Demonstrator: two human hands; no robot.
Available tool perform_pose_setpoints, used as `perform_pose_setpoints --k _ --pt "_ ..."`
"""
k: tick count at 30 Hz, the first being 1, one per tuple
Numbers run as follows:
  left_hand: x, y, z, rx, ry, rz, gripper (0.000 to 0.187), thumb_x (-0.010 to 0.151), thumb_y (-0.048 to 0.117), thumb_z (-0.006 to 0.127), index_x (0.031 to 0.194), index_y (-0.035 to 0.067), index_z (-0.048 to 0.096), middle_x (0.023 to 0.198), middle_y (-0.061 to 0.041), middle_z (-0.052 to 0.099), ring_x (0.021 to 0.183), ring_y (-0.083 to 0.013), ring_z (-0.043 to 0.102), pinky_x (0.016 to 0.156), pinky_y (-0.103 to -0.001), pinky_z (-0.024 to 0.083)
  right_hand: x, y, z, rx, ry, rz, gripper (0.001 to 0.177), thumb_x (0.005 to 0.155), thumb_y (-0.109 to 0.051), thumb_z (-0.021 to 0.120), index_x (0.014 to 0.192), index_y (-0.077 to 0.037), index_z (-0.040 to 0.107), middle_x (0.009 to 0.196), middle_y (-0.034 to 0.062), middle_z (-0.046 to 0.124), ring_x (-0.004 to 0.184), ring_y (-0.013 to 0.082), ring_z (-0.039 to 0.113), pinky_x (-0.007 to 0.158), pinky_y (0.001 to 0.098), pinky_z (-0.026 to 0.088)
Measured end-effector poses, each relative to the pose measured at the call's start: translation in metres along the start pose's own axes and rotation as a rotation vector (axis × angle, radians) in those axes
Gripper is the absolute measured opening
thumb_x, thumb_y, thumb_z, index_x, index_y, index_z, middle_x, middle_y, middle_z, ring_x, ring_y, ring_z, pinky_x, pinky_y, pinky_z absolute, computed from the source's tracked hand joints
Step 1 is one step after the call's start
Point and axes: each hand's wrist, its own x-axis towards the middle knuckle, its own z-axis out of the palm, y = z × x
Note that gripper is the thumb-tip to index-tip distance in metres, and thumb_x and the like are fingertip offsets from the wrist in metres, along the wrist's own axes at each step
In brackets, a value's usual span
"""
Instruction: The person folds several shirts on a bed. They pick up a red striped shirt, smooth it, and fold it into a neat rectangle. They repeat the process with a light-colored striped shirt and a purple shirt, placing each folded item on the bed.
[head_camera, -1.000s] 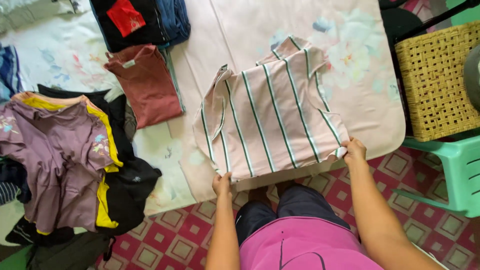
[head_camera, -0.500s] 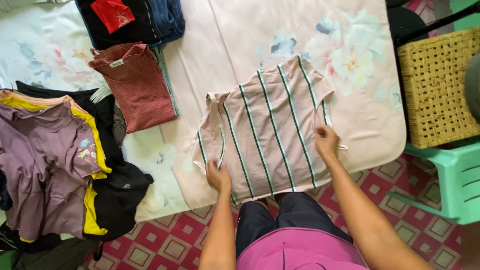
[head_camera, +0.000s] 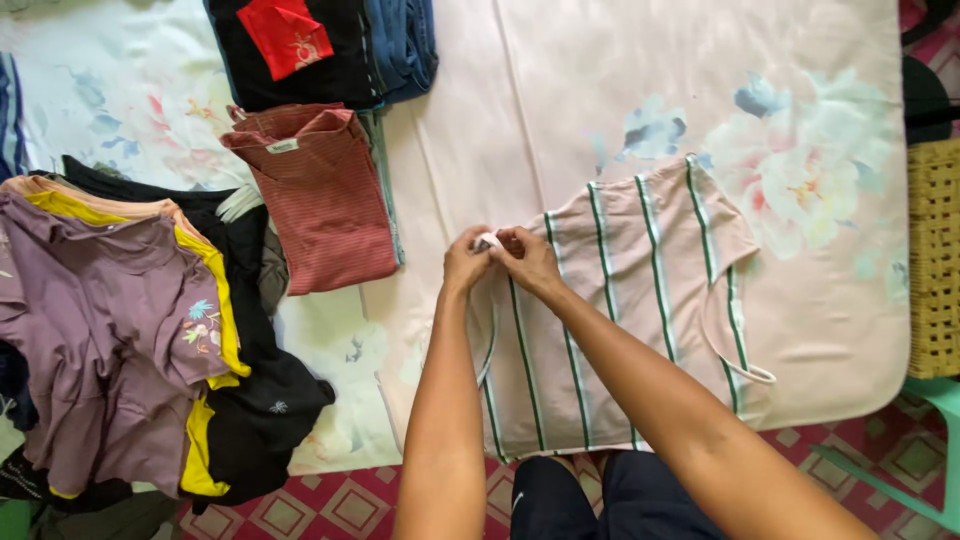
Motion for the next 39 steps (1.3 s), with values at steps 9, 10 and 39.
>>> perform_pose_setpoints --k 9,10,39 --pt "0.007 -0.022 -0.043 0.134 0.397 -0.068 0.014 0.08 0.019 0.081 0.084 0.01 0.072 0.076 -0.006 0.073 0.07 -0.0183 0.07 0.067 -0.035 0.053 -0.014 -0.047 0.004 0.153 -0.514 -0.13 0.02 0.083 -0.011 0.08 0.1 -0.005 0.071 0.087 0.0042 0.073 0.079 0.0088 0.068 0.071 0.0265 0.057" --pt "0.009 -0.045 -0.035 0.139 0.392 -0.079 0.014 0.08 0.019 0.081 0.084 0.01 0.072 0.076 -0.006 0.073 0.07 -0.0183 0.07 0.067 -0.035 0.053 -0.013 -0.038 -0.001 0.157 -0.517 -0.119 0.02 0.083 -0.011 0.08 0.1 -0.005 0.071 0.087 0.0042 0.073 0.079 0.0088 0.068 0.071 0.0265 0.057" --pt "-0.037 -0.069 -0.069 -0.1 -0.352 -0.422 0.075 0.066 0.03 0.097 0.126 -0.001 0.064 0.109 -0.015 0.074 0.094 -0.0247 0.071 0.083 -0.04 0.057 -0.053 0.104 -0.293 -0.741 0.687 0.202 0.04 0.068 -0.02 0.089 0.103 -0.005 0.075 0.094 0.0166 0.072 0.086 0.0353 0.067 0.075 0.0479 0.052"
